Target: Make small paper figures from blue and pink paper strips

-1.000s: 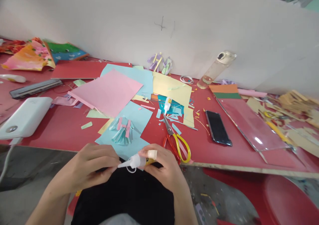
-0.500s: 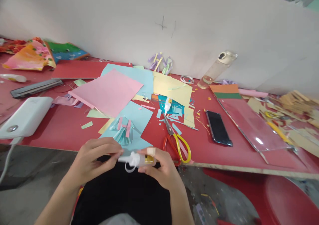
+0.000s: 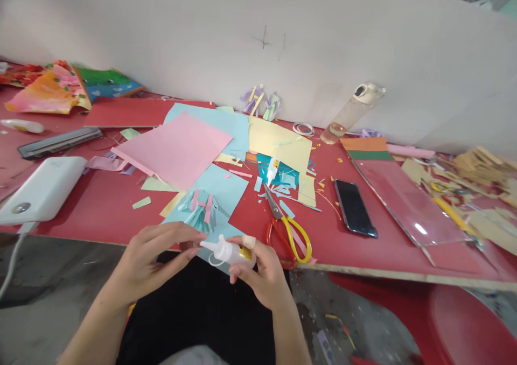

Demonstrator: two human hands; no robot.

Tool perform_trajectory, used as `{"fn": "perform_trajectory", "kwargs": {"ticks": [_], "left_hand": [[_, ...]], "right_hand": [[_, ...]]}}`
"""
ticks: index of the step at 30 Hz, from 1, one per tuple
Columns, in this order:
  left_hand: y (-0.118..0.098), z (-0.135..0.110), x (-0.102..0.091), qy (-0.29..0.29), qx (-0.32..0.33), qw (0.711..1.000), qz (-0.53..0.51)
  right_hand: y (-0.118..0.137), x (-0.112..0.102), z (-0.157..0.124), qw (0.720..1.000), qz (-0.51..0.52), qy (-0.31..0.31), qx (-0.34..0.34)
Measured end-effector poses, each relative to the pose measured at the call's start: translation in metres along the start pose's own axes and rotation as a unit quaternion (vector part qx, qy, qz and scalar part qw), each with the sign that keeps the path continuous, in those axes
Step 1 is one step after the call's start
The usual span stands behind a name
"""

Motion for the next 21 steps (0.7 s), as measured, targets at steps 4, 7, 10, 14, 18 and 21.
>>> {"fn": "perform_trajectory", "kwargs": {"ticks": [4, 7, 10, 14, 18, 21], "left_hand": [[-0.002, 0.002, 0.000, -0.001, 0.018, 1.000, 0.018], [-0.002, 0.001, 0.000, 0.003, 0.043, 0.999, 0.026], [-0.002, 0.000, -0.001, -0.006, 0.079, 0.997, 0.016], [-0.006, -0.001, -0.003, -0.024, 0.124, 0.992, 0.002], [-0.012, 0.000, -0.004, -0.046, 0.147, 0.987, 0.046], [-0.014, -0.001, -0.007, -0.064, 0.150, 0.983, 0.082]], "right_hand": [[0.000, 0.000, 0.001, 1.000, 0.000, 0.006, 0.014], [-0.001, 0.000, 0.000, 1.000, 0.023, 0.017, 0.012], [-0.003, 0.001, 0.000, 0.996, 0.073, 0.035, 0.024], [-0.004, 0.003, 0.001, 0.980, 0.179, 0.048, 0.068], [-0.003, 0.004, 0.000, 0.971, 0.213, 0.052, 0.096], [-0.001, 0.004, -0.002, 0.972, 0.199, 0.053, 0.109]]}}
Point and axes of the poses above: each hand's wrist, its own z-axis towards the middle knuckle, its own x-axis out of the palm, y = z × x, the point moved 4 cm from there along z, towards the middle knuckle, and after that the axes turned 11 degrees about z, right-handed, at the moved point
